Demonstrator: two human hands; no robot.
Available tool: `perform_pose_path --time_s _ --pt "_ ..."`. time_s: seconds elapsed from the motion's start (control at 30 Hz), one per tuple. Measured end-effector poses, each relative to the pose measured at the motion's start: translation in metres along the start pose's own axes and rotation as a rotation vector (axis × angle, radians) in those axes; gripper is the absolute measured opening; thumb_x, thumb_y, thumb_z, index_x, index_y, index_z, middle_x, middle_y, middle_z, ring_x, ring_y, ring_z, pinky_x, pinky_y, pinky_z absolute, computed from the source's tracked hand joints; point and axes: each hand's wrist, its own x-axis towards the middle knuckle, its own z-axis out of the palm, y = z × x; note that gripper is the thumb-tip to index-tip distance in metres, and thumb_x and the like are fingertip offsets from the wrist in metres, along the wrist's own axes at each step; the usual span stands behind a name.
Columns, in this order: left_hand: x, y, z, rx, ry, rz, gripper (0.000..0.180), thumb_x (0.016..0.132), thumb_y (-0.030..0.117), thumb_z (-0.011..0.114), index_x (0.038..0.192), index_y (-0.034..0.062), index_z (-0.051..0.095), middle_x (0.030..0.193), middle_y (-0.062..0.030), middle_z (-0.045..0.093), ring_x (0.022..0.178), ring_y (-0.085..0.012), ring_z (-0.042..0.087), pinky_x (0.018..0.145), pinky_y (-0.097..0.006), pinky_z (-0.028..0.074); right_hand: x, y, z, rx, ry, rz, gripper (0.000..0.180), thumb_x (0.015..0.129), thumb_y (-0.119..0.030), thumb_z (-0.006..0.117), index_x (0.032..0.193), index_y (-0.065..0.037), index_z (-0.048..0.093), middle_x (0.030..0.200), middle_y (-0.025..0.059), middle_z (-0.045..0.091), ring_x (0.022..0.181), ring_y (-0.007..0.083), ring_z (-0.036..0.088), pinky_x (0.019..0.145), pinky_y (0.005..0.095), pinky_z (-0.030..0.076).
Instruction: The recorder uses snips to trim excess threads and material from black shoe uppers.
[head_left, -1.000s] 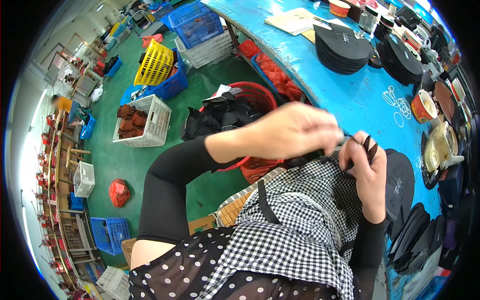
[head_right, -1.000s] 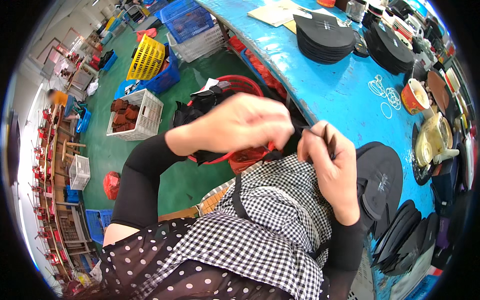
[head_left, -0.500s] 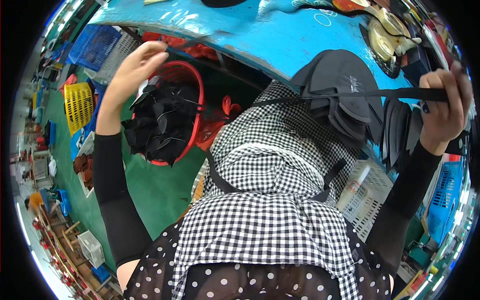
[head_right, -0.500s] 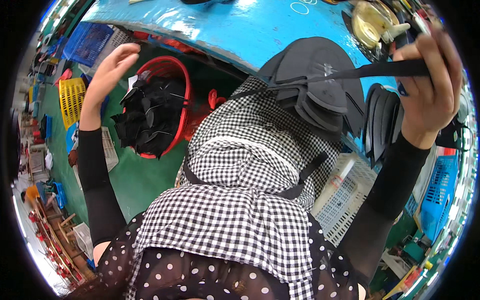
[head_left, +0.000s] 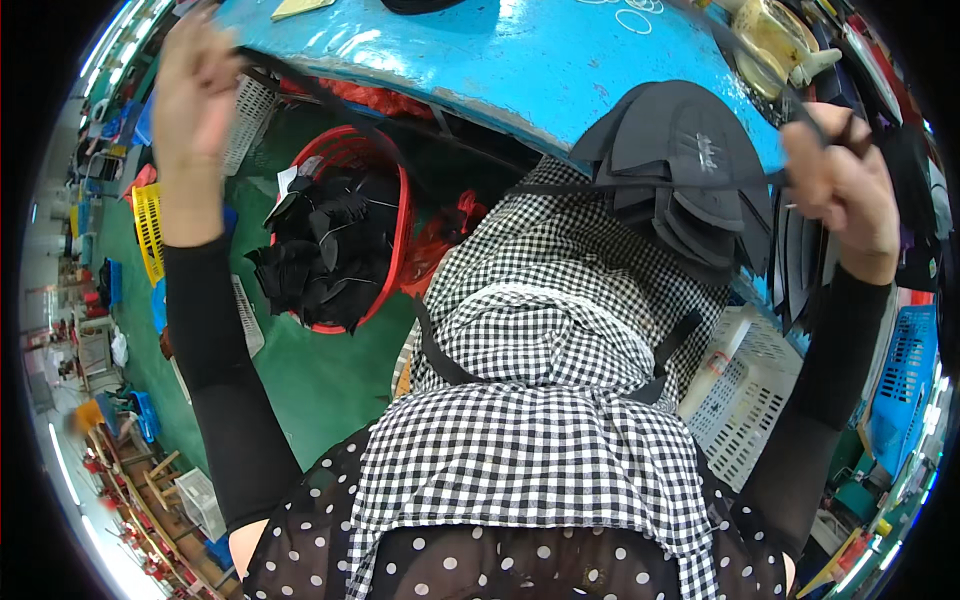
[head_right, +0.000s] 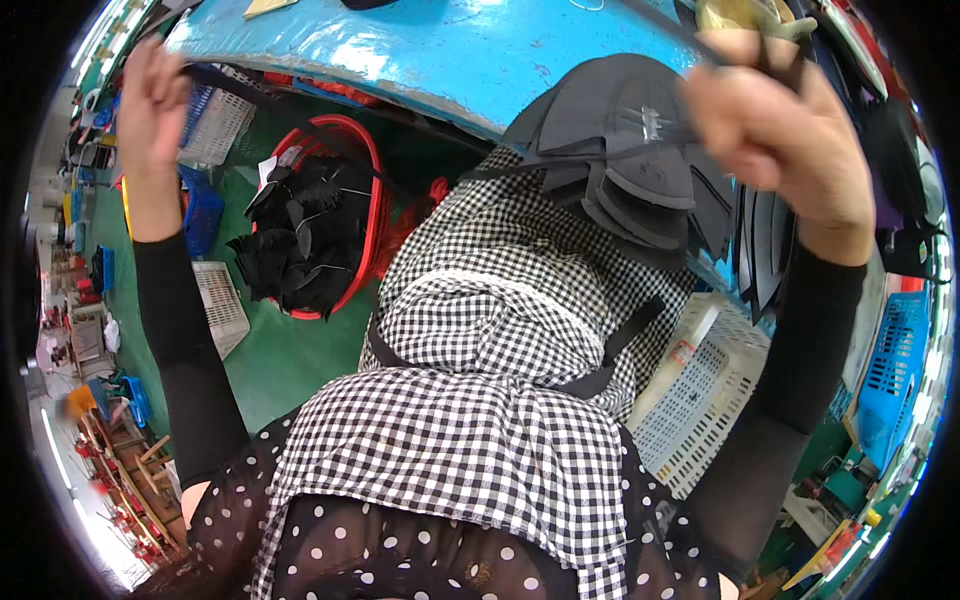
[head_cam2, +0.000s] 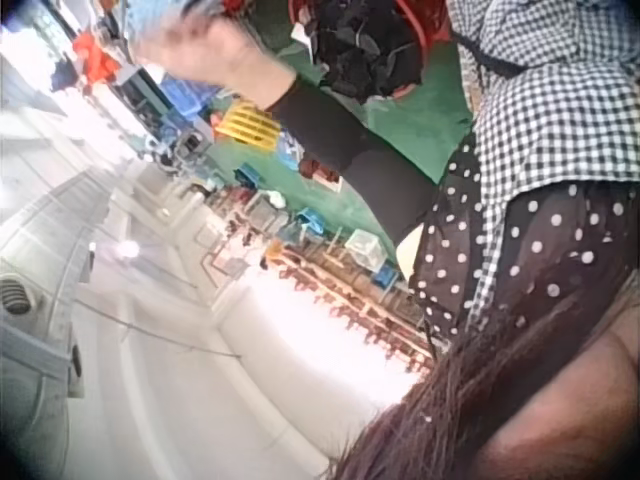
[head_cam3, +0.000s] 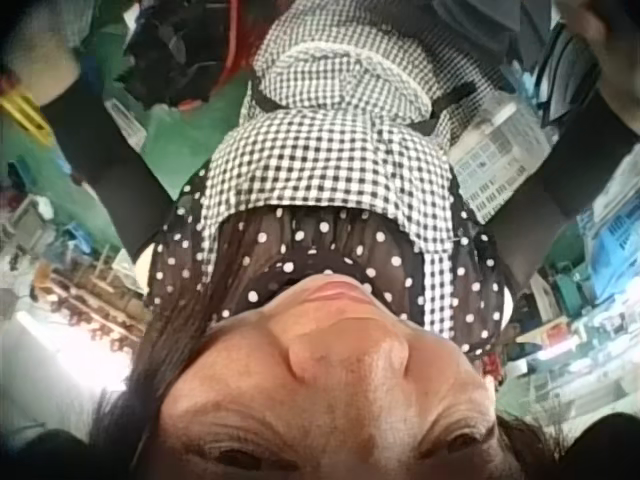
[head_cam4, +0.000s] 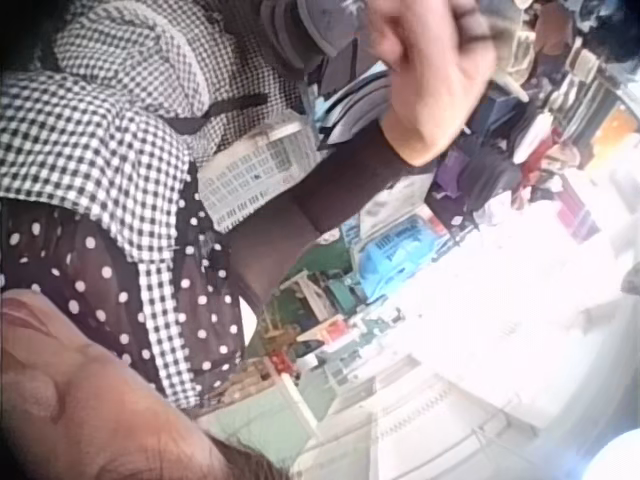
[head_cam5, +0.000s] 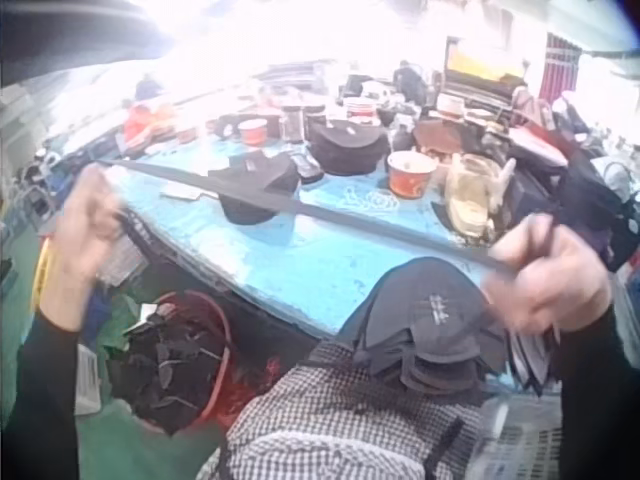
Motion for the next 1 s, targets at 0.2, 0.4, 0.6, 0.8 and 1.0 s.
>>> perform_pose_path --time_s 0.2,0.4,0.6,0.8,1.0 --pt "-0.014 -0.019 -0.054 0.854 0.579 -0.318 0.042 0.096 0.03 0.055 0.13 0.0056 0.052 0.124 -0.006 0.062 0.106 -0.0137 0.059 0.068 -0.021 0.042 -0.014 0.033 -0.072 0.634 -0.263 -0.244 0.04 0.1 -0.031 0.047 0.121 0.001 0.059 0.094 0.0067 0.069 0.064 0.0024 0.061 0.058 0.0206 0.053" --pt "-0.012 -0.065 0.171 0.506 -0.368 -0.25 0.048 0.101 0.022 0.043 0.144 -0.0003 0.039 0.135 -0.0117 0.053 0.114 -0.0171 0.056 0.075 -0.023 0.047 0.029 -0.006 0.043 -0.016 -0.162 0.092 0.035 0.096 -0.026 0.058 0.114 0.004 0.057 0.076 0.0029 0.061 0.048 0.0049 0.047 0.049 0.0174 0.038" --pt "-0.003 -0.069 0.177 0.716 -0.525 -0.335 0.019 0.099 0.02 0.054 0.105 0.0021 0.056 0.071 0.0042 0.049 0.063 -0.0042 0.045 0.056 -0.019 0.036 0.019 -0.005 0.043 -0.026 -0.417 0.181 0.028 0.099 -0.024 0.055 0.086 -0.002 0.067 0.06 -0.0053 0.052 0.051 -0.0006 0.042 0.046 0.017 0.03" --pt "-0.031 -0.065 0.05 0.258 0.103 -0.547 0.01 0.096 0.019 0.055 0.095 0.0092 0.053 0.064 0.0071 0.029 0.055 -0.0039 0.033 0.051 -0.021 0.026 -0.04 0.042 -0.012 0.071 -0.238 0.365 0.031 0.1 -0.028 0.053 0.081 -0.005 0.064 0.057 -0.007 0.047 0.049 -0.0006 0.037 0.045 0.017 0.026" --pt "-0.05 -0.077 -0.003 0.401 0.165 -0.643 0.013 0.094 0.018 0.055 0.085 0.0097 0.053 0.06 0.0073 0.031 0.053 -0.0037 0.035 0.051 -0.02 0.027 -0.06 0.042 -0.003 0.158 -0.174 0.496 0.023 0.097 -0.023 0.058 0.087 -0.003 0.066 0.061 -0.0058 0.053 0.052 -0.0014 0.041 0.046 0.0163 0.027"
